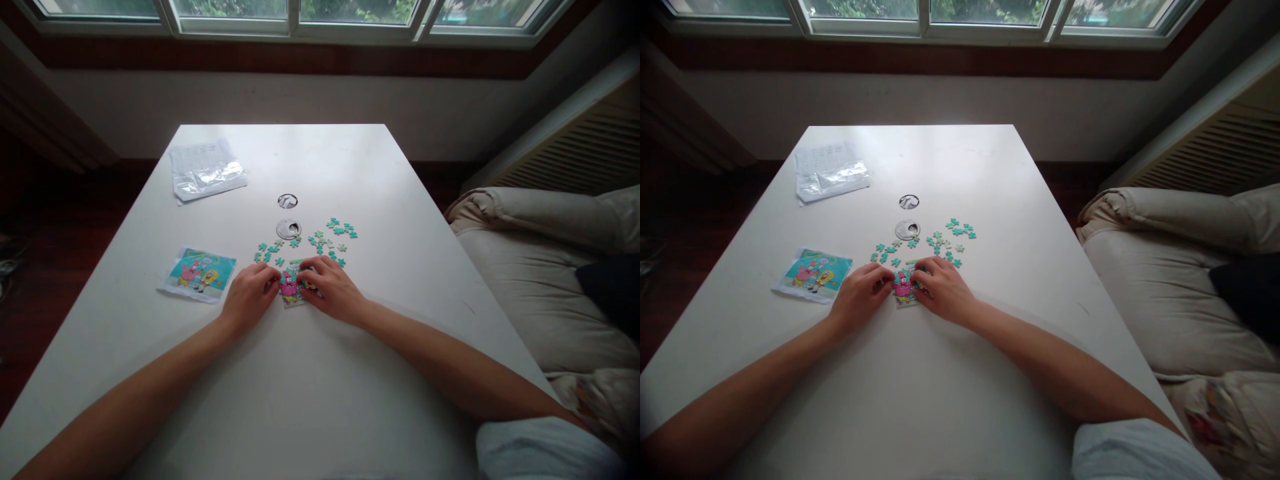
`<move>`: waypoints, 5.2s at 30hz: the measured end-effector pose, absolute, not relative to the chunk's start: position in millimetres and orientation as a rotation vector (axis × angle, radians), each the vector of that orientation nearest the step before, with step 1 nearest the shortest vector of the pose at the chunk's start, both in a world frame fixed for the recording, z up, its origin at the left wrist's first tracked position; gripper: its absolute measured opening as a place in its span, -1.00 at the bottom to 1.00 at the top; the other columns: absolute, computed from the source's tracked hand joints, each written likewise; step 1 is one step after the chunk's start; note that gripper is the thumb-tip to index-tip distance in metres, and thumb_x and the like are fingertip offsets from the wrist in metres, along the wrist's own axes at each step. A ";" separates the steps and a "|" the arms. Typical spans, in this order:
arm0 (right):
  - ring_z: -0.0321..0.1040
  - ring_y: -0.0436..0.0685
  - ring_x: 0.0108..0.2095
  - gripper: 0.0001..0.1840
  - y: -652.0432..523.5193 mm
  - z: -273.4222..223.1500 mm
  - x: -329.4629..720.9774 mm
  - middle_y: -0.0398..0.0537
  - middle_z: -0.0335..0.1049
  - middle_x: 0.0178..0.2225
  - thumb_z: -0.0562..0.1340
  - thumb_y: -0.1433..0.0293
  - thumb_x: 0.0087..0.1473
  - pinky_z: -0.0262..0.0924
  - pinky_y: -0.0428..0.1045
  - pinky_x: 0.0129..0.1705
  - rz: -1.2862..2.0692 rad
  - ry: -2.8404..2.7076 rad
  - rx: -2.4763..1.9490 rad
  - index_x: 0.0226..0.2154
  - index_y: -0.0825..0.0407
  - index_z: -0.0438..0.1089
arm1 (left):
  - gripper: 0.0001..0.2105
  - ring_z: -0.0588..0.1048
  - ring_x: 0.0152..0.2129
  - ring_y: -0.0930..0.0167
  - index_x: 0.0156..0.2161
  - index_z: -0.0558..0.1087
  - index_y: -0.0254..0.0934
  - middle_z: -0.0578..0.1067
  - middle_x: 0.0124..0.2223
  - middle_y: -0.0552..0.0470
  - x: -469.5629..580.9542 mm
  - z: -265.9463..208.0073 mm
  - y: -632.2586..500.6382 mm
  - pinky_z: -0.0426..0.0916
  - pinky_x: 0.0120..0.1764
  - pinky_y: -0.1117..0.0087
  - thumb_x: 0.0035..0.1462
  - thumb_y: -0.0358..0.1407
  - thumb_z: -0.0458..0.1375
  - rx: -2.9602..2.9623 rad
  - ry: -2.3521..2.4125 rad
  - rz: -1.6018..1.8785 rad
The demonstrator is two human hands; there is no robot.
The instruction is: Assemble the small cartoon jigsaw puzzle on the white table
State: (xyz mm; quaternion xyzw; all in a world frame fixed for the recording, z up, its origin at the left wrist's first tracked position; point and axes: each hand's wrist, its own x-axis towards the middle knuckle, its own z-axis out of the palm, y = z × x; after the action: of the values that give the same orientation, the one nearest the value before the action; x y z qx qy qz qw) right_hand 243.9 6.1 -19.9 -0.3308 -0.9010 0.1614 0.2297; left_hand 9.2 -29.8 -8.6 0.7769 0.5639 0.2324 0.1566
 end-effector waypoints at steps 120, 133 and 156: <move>0.28 0.21 -0.12 -0.90 56.1 -15.8 290.9 0.01 0.36 -0.21 0.28 0.40 0.20 0.16 0.10 -0.04 0.360 -2.483 -1.201 -0.19 -0.02 0.47 | -0.65 0.33 0.21 0.20 0.18 0.41 -0.17 0.44 0.22 -0.07 -21.6 -10.6 -32.4 0.30 0.20 0.09 0.32 -0.38 0.07 2.823 1.044 0.453; 0.32 0.18 -0.16 -0.89 47.9 -12.5 289.2 -0.02 0.46 -0.24 0.24 0.51 0.15 0.13 0.08 -0.02 0.449 -2.447 -1.097 -0.27 -0.02 0.39 | -0.65 0.35 0.20 0.22 0.17 0.42 -0.16 0.47 0.19 -0.09 -21.7 -9.4 -31.9 0.32 0.20 0.09 0.32 -0.38 0.07 2.811 1.042 0.485; 0.36 0.03 -0.41 -0.88 35.5 -8.1 291.4 -0.19 0.49 -0.41 0.26 0.37 0.09 0.21 -0.06 -0.33 1.121 -2.085 -1.298 -0.26 -0.04 0.48 | -0.65 0.36 0.18 0.22 0.16 0.42 -0.15 0.47 0.18 -0.06 -25.3 -10.7 -30.9 0.31 0.19 0.11 0.31 -0.40 0.08 2.783 1.092 0.465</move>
State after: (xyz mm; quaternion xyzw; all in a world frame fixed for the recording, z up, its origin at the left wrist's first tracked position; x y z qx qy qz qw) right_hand 291.4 35.5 -8.1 -0.4692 -0.7535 0.4050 0.2192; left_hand -25.3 -30.9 -10.7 0.9183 0.3603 0.1534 0.0578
